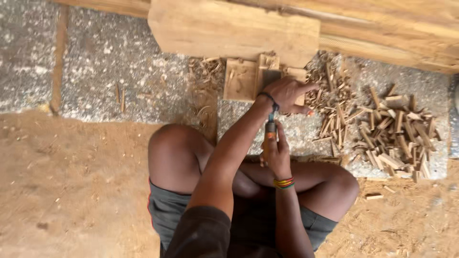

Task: The person sits cross-legged on the ground and uses a chisel to carve a small wooden block. They repeatedly strike the chisel with a mallet to shape the wood, creating wood shavings that accumulate around the work area.

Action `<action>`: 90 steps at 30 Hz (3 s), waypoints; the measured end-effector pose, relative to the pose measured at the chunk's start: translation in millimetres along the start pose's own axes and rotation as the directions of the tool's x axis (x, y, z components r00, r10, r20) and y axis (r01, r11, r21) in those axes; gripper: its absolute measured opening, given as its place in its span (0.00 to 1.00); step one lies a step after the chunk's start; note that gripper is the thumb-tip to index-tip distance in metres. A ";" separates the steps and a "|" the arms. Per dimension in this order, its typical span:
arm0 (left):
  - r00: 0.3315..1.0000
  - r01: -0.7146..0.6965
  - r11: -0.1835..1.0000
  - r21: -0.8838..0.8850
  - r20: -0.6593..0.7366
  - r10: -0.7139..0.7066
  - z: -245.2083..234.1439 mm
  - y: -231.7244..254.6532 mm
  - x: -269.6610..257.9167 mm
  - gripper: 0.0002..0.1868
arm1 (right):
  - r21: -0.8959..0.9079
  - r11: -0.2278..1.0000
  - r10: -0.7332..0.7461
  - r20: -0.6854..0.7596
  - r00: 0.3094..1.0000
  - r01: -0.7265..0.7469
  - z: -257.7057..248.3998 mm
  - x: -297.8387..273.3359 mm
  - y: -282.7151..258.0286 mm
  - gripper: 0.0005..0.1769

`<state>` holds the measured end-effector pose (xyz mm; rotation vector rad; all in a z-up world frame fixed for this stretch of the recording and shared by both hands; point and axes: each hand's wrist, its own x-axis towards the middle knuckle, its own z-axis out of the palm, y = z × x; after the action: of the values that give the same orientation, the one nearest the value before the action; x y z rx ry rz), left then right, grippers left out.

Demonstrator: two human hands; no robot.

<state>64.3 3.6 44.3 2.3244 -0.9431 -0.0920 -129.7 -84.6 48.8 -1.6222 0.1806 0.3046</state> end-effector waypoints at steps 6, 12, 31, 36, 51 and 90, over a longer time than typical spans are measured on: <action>1.000 0.002 1.000 0.018 -0.007 -0.002 16.9 -13.1 5.6 0.47 | -0.027 0.998 -0.049 0.002 0.999 0.049 -3.4 1.5 5.1 0.30; 0.928 -0.214 0.977 0.019 -0.310 0.209 30.5 3.9 -4.5 0.32 | 0.181 0.981 0.063 0.035 0.997 -0.069 -19.7 -10.1 -18.0 0.34; 0.992 -0.113 0.992 0.051 -0.049 0.116 28.3 73.3 -50.4 0.21 | -0.096 0.990 0.104 -0.025 0.994 -0.106 -44.1 -73.0 -34.3 0.33; 0.996 -0.073 0.997 0.007 -0.059 0.073 35.4 68.3 -51.7 0.21 | -0.127 0.983 0.130 -0.019 0.991 -0.132 -42.8 -70.5 -39.6 0.32; 0.995 -0.024 1.000 -0.020 -0.094 0.022 49.8 47.9 -58.0 0.20 | -0.191 0.972 0.137 0.001 0.991 -0.134 -35.4 -59.3 -32.8 0.31; 0.886 0.074 0.929 0.363 -0.451 0.105 50.7 -13.4 -87.3 0.23 | 0.139 0.983 -0.113 -0.035 0.993 0.117 -27.0 -22.5 -5.3 0.33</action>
<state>-6.7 41.3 -18.1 2.5024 -0.7761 0.6834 -147.2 -112.6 62.1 -1.4903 0.1251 0.1769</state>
